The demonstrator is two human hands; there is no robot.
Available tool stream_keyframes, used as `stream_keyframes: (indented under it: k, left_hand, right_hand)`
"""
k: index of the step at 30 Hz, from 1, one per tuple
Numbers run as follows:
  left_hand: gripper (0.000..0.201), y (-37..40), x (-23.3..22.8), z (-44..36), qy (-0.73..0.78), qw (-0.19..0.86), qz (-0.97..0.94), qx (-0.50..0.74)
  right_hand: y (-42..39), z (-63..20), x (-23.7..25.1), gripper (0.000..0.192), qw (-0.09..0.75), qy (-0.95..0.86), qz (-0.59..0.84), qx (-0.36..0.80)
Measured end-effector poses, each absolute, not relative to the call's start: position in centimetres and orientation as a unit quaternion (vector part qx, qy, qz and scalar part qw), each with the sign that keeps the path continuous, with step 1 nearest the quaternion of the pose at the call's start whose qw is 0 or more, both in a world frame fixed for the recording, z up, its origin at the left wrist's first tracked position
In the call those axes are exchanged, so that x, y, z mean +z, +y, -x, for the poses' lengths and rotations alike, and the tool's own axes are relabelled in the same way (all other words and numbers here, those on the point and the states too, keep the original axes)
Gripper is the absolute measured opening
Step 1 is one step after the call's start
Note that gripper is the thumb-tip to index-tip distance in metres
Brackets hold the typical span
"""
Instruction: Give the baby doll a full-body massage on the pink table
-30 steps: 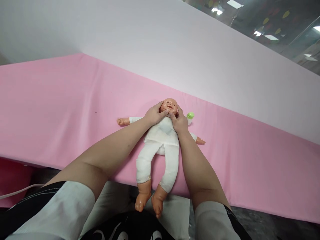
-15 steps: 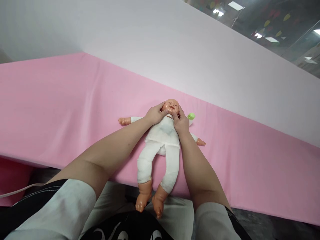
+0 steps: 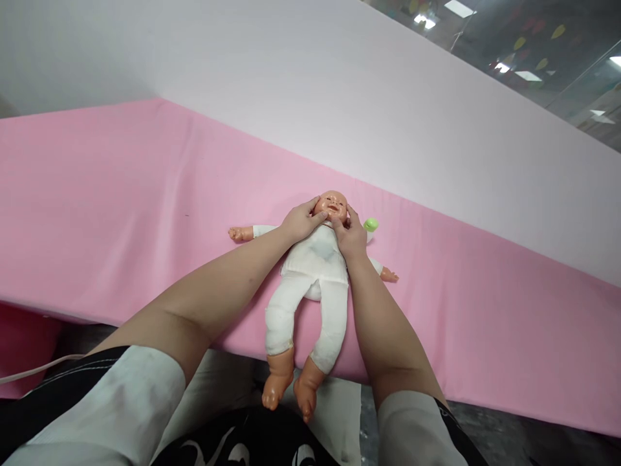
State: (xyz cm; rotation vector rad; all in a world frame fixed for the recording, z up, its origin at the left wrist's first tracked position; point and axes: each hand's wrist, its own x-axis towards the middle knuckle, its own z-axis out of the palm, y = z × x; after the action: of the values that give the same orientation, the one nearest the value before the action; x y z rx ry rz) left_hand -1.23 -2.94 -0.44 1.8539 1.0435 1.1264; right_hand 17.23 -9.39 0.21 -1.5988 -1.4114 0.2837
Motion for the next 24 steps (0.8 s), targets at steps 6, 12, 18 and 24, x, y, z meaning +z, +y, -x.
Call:
stream_keyframes:
  k: [6, 12, 18, 24]
  left_hand:
    - [0.073, -3.6, 0.4, 1.5, 0.389, 0.350, -0.734, 0.432]
    - [0.072, -3.0, -0.4, 1.3, 0.401, 0.352, -0.724, 0.437]
    - [0.073, -2.1, -1.2, 1.2, 0.397, 0.360, -0.718, 0.445]
    - [0.069, -2.4, -0.9, 1.2, 0.387, 0.370, -0.709, 0.459]
  right_hand:
    - [-9.2, -17.0, 0.4, 0.093, 0.457, -0.560, 0.681, 0.118]
    - [-9.0, -17.5, 0.0, 0.083, 0.449, -0.575, 0.675, 0.113]
    - [-8.4, -18.0, -0.8, 0.070, 0.480, -0.588, 0.642, 0.108]
    - [-8.6, -18.0, -0.7, 0.065, 0.506, -0.579, 0.631, 0.103]
